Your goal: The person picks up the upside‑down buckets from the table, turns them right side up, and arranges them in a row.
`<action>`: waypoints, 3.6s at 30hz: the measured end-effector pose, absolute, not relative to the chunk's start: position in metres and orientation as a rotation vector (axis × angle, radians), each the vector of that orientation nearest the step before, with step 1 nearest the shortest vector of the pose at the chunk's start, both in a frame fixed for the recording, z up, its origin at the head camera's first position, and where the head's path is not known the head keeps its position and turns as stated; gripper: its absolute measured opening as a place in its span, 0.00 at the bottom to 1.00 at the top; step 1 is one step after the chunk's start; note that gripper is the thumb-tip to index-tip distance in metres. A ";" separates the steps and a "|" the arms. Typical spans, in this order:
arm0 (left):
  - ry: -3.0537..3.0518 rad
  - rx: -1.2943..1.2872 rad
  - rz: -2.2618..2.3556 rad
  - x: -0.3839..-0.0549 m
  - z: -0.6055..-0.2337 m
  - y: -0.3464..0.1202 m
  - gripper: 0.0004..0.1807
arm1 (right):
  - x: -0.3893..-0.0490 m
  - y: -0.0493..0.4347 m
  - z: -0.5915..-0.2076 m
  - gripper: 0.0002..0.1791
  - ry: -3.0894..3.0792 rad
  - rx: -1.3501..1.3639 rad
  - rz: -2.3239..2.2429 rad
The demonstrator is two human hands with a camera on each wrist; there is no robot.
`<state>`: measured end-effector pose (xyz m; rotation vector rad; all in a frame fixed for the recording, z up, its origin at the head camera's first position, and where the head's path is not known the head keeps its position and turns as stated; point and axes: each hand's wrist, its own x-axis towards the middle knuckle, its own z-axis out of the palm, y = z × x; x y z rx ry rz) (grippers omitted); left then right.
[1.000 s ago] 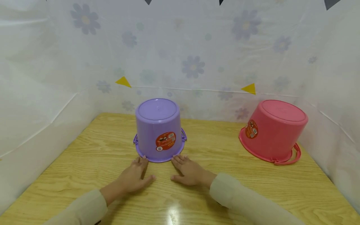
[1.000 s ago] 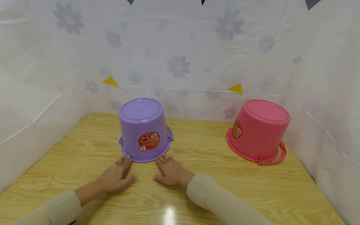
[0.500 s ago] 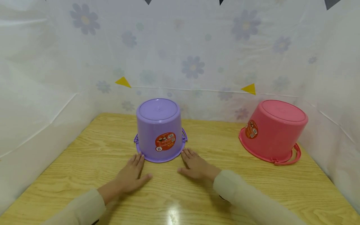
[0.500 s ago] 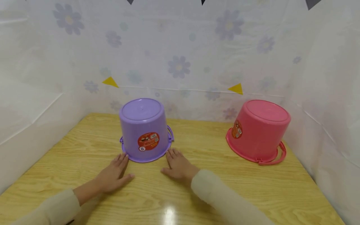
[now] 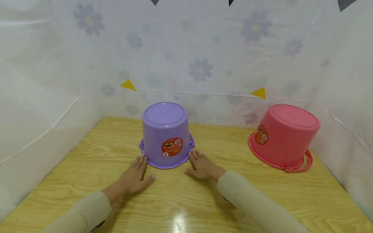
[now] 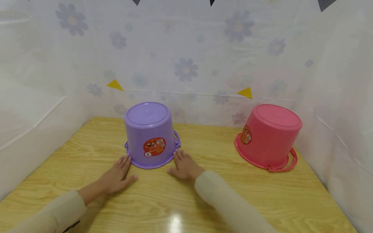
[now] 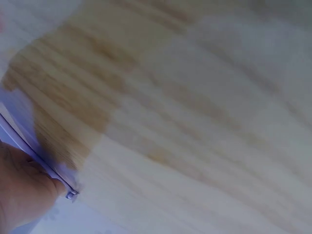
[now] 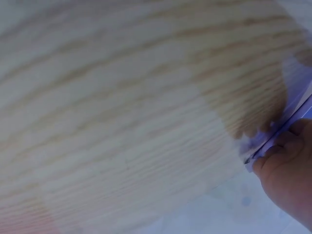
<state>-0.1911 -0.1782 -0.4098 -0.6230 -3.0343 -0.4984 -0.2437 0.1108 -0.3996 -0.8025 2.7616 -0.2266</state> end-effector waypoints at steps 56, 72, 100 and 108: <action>-2.975 -0.807 -0.466 -0.158 -0.409 -0.180 0.45 | -0.204 0.139 -0.396 0.42 2.724 -0.997 -0.263; -2.985 -0.846 -0.491 -0.148 -0.410 -0.177 0.46 | -0.189 0.147 -0.396 0.42 2.732 -1.034 -0.288; -2.934 -0.806 -0.468 -0.177 -0.408 -0.191 0.58 | -0.223 0.163 -0.397 0.45 2.818 -0.972 -0.529; -2.990 -0.744 -0.719 -0.203 -0.409 -0.195 0.66 | -0.241 0.160 -0.397 0.48 2.786 -0.883 -0.623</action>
